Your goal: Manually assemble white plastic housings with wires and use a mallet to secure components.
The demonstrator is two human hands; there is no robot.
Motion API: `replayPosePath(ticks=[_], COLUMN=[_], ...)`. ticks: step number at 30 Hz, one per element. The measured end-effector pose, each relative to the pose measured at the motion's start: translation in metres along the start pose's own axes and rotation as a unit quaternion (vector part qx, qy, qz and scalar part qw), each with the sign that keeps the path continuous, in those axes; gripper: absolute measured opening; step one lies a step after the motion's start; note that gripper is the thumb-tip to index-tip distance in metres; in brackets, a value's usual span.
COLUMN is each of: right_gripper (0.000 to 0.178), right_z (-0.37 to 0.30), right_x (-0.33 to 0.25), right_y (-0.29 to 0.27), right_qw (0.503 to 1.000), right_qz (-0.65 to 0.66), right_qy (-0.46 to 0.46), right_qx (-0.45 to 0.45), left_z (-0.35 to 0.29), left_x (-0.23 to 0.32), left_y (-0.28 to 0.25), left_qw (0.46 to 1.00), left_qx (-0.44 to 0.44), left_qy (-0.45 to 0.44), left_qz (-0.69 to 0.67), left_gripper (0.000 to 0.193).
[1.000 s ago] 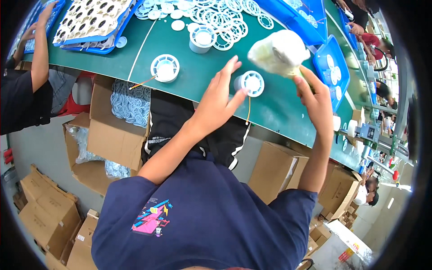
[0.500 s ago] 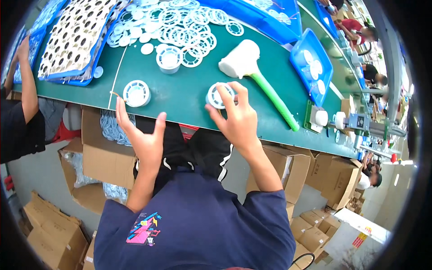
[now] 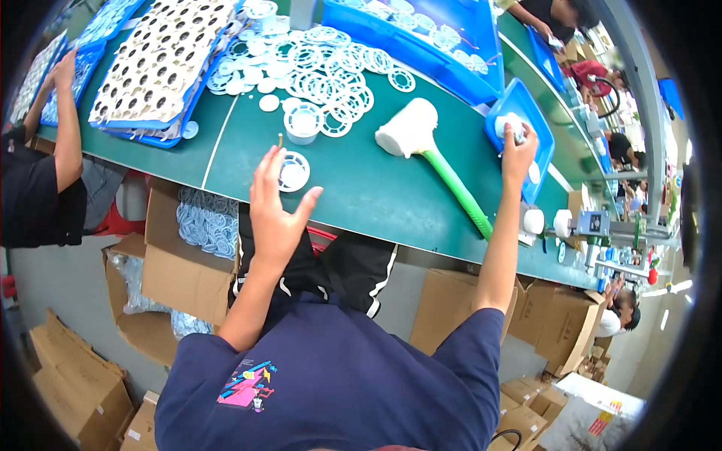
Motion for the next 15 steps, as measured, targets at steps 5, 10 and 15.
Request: replayPosePath(ticks=[5, 10, 15], right_gripper=[0.062, 0.027, 0.02], right_z=[0.0, -0.042, -0.122], right_x=[-0.02, -0.192, -0.405], right_y=[0.017, 0.024, 0.117], right_qw=[0.973, 0.982, 0.858], right_qz=[-0.229, 0.005, 0.135], right_qy=[-0.021, -0.186, -0.392], right_qx=[-0.028, -0.033, -0.304], left_z=[0.002, 0.0, -0.004], left_x=[-0.002, 0.004, 0.006], left_y=[-0.004, -0.001, 0.006], left_qw=[1.0, 0.999, 0.998], left_qx=[0.01, 0.026, -0.008], left_qy=[0.005, 0.021, 0.01], left_qz=[-0.022, 0.003, -0.064], left_gripper=[0.048, 0.042, 0.042])
Point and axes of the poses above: each hand's wrist, its own z-axis towards the middle knuckle, its own y-axis out of the palm, x = y × z, the point moved 10 cm from there along z, towards the middle knuckle, and after that the axes turned 9 degrees about -x, right-handed, at the moved point
